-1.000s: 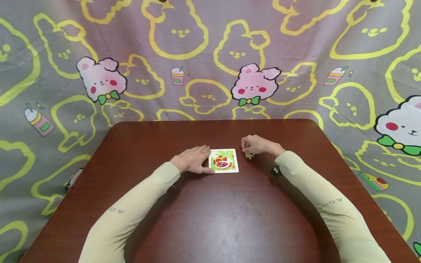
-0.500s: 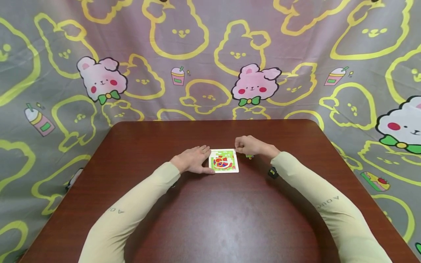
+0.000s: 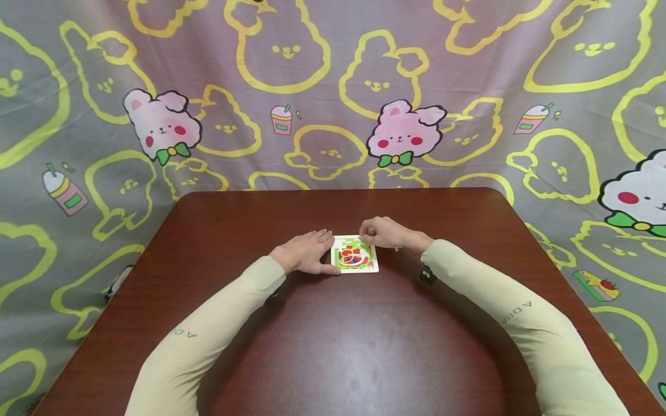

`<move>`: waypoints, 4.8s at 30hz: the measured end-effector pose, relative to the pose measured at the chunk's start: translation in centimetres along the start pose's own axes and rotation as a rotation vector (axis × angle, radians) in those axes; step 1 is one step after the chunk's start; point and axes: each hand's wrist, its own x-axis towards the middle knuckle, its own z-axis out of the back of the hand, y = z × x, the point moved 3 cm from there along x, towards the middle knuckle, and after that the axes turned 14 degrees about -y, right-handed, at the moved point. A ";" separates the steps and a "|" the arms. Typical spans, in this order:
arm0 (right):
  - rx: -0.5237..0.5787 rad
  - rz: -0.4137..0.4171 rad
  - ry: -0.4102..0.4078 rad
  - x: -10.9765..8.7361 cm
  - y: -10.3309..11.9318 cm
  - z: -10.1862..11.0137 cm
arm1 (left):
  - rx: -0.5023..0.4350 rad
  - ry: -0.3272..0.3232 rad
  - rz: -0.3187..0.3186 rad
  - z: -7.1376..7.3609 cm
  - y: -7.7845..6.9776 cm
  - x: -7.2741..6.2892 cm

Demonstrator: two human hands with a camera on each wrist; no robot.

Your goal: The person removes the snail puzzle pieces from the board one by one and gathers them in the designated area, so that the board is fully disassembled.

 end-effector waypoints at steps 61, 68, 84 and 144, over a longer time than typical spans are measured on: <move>-0.067 -0.002 0.084 -0.1 1.9 -2.0 | -0.003 -0.017 -0.004 0.0 -0.2 0.0; -0.045 -0.031 0.061 -0.1 1.9 -2.0 | 0.006 -0.018 -0.006 0.0 -0.2 0.1; 0.004 -0.029 -0.024 0.2 1.7 -1.6 | 0.019 -0.013 -0.018 0.1 -0.2 0.4; 0.168 -0.133 0.060 -1.5 -0.7 2.7 | 0.032 -0.032 -0.031 -0.2 0.0 0.1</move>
